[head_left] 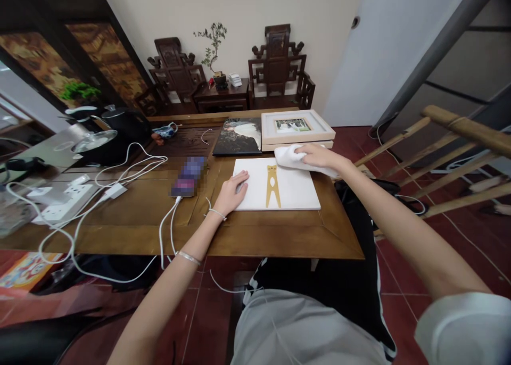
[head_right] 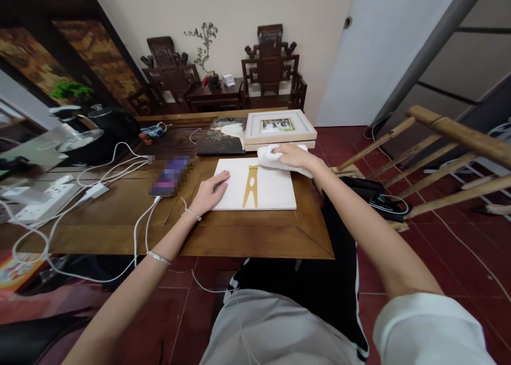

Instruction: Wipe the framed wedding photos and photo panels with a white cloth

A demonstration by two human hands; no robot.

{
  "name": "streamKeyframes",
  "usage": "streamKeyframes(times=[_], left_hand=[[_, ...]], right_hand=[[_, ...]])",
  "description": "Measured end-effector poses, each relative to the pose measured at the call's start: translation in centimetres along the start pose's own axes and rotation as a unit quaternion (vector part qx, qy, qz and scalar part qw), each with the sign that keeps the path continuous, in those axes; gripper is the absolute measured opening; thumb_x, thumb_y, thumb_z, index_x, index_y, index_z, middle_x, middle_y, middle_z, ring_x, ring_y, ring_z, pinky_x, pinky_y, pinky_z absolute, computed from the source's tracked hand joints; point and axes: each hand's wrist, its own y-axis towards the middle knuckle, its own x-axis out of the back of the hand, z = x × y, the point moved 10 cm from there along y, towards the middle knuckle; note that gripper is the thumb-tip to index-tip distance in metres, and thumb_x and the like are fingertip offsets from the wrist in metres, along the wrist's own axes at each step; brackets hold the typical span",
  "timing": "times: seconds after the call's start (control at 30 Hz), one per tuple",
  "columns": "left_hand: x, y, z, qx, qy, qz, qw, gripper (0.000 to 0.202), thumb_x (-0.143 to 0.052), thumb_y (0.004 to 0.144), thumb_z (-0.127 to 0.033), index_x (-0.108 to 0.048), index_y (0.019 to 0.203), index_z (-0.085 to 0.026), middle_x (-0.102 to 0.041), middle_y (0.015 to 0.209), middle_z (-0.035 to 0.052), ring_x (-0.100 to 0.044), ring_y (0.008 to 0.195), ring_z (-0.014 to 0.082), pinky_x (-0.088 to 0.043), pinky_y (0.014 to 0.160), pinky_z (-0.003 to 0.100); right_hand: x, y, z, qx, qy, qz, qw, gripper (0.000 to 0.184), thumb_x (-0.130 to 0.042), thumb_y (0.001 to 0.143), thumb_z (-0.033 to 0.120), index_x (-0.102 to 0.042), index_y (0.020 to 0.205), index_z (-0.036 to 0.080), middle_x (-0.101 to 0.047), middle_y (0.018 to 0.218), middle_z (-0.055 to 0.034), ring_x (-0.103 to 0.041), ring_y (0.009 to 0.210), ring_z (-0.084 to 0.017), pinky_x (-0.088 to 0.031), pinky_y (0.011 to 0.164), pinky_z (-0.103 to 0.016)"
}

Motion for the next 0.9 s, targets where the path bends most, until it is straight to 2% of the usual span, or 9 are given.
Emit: streamKeyframes(times=[0.1, 0.2, 0.3, 0.4, 0.47, 0.6, 0.73, 0.83, 0.9], left_hand=[[0.0, 0.0, 0.0, -0.004, 0.002, -0.001, 1.000, 0.036, -0.050, 0.090, -0.023, -0.069, 0.119, -0.016, -0.064, 0.135, 0.0109, -0.054, 0.133, 0.0242, -0.036, 0.118, 0.045], [0.0, 0.0, 0.1, -0.005, 0.000, -0.002, 1.000, 0.036, -0.050, 0.090, -0.024, -0.069, 0.119, -0.017, -0.064, 0.136, 0.0102, -0.054, 0.134, 0.0241, -0.036, 0.118, 0.046], [-0.1, 0.0, 0.1, -0.002, -0.001, -0.001, 1.000, 0.035, -0.050, 0.091, -0.024, -0.069, 0.119, -0.018, -0.063, 0.136, 0.0092, -0.053, 0.134, 0.0238, -0.036, 0.119, 0.047], [-0.1, 0.0, -0.1, -0.002, -0.003, -0.002, 1.000, 0.036, -0.049, 0.090, -0.024, -0.069, 0.119, -0.017, -0.063, 0.137, 0.0102, -0.053, 0.134, 0.0244, -0.036, 0.119, 0.047], [-0.1, 0.0, -0.2, -0.001, -0.003, -0.006, 1.000, 0.036, -0.049, 0.090, -0.023, -0.069, 0.119, -0.017, -0.063, 0.136, 0.0102, -0.053, 0.135, 0.0244, -0.035, 0.119, 0.048], [-0.1, 0.0, -0.3, -0.001, -0.003, -0.008, 1.000, 0.035, -0.049, 0.090, -0.023, -0.069, 0.118, -0.018, -0.064, 0.136, 0.0091, -0.053, 0.134, 0.0242, -0.035, 0.119, 0.048], [-0.1, 0.0, -0.3, -0.003, 0.000, -0.008, 1.000, 0.035, -0.049, 0.089, -0.023, -0.069, 0.118, -0.017, -0.064, 0.135, 0.0101, -0.054, 0.134, 0.0250, -0.036, 0.119, 0.048], [0.0, 0.0, -0.2, -0.005, -0.001, -0.010, 1.000, 0.035, -0.049, 0.089, -0.023, -0.070, 0.118, -0.017, -0.064, 0.135, 0.0109, -0.054, 0.134, 0.0250, -0.036, 0.118, 0.047], [-0.1, 0.0, -0.1, -0.003, -0.002, -0.008, 1.000, 0.035, -0.049, 0.090, -0.023, -0.069, 0.118, -0.018, -0.064, 0.135, 0.0101, -0.054, 0.134, 0.0246, -0.036, 0.118, 0.047]], right_hand=[[-0.3, 0.2, -0.3, -0.011, -0.008, -0.011, 1.000, 0.046, -0.044, 0.073, 0.006, -0.071, 0.109, 0.014, -0.069, 0.122, -0.0144, -0.060, 0.112, -0.031, -0.041, 0.094, -0.036], [-1.6, -1.6, 0.9, 0.006, -0.034, -0.028, 0.999, 0.048, -0.043, 0.073, 0.005, -0.071, 0.111, 0.014, -0.072, 0.116, -0.0140, -0.062, 0.109, -0.030, -0.043, 0.094, -0.037], [-3.5, -5.2, 3.0, 0.022, -0.067, -0.033, 0.997, 0.049, -0.041, 0.073, 0.003, -0.071, 0.111, 0.013, -0.073, 0.109, -0.0157, -0.066, 0.101, -0.030, -0.046, 0.092, -0.039], [-4.8, -9.7, 5.5, 0.039, -0.084, -0.030, 0.995, 0.049, -0.043, 0.070, 0.002, -0.071, 0.109, 0.014, -0.066, 0.127, -0.0191, -0.059, 0.121, -0.034, -0.042, 0.103, -0.049], [-5.4, -12.7, 7.2, 0.057, -0.070, -0.019, 0.996, 0.053, -0.044, 0.067, 0.000, -0.070, 0.109, 0.019, -0.064, 0.133, -0.0169, -0.050, 0.133, -0.033, -0.036, 0.110, -0.055], [-5.8, -16.6, 9.6, 0.078, -0.041, 0.014, 0.996, 0.057, -0.045, 0.066, 0.001, -0.069, 0.110, 0.027, -0.063, 0.135, -0.0120, -0.047, 0.137, -0.028, -0.032, 0.115, -0.054], [-5.0, -16.0, 9.9, 0.068, -0.037, 0.024, 0.997, 0.048, -0.045, 0.067, 0.003, -0.071, 0.099, 0.028, -0.070, 0.117, -0.0111, -0.062, 0.116, -0.028, -0.041, 0.106, -0.045], [-4.0, -12.9, 8.3, 0.044, -0.037, 0.023, 0.998, 0.043, -0.044, 0.068, 0.006, -0.072, 0.095, 0.023, -0.073, 0.097, -0.0105, -0.066, 0.095, -0.027, -0.047, 0.088, -0.035], [-3.1, -10.0, 6.8, 0.036, -0.028, 0.016, 0.999, 0.043, -0.043, 0.068, 0.007, -0.073, 0.097, 0.020, -0.074, 0.098, -0.0101, -0.066, 0.095, -0.027, -0.046, 0.084, -0.032]])
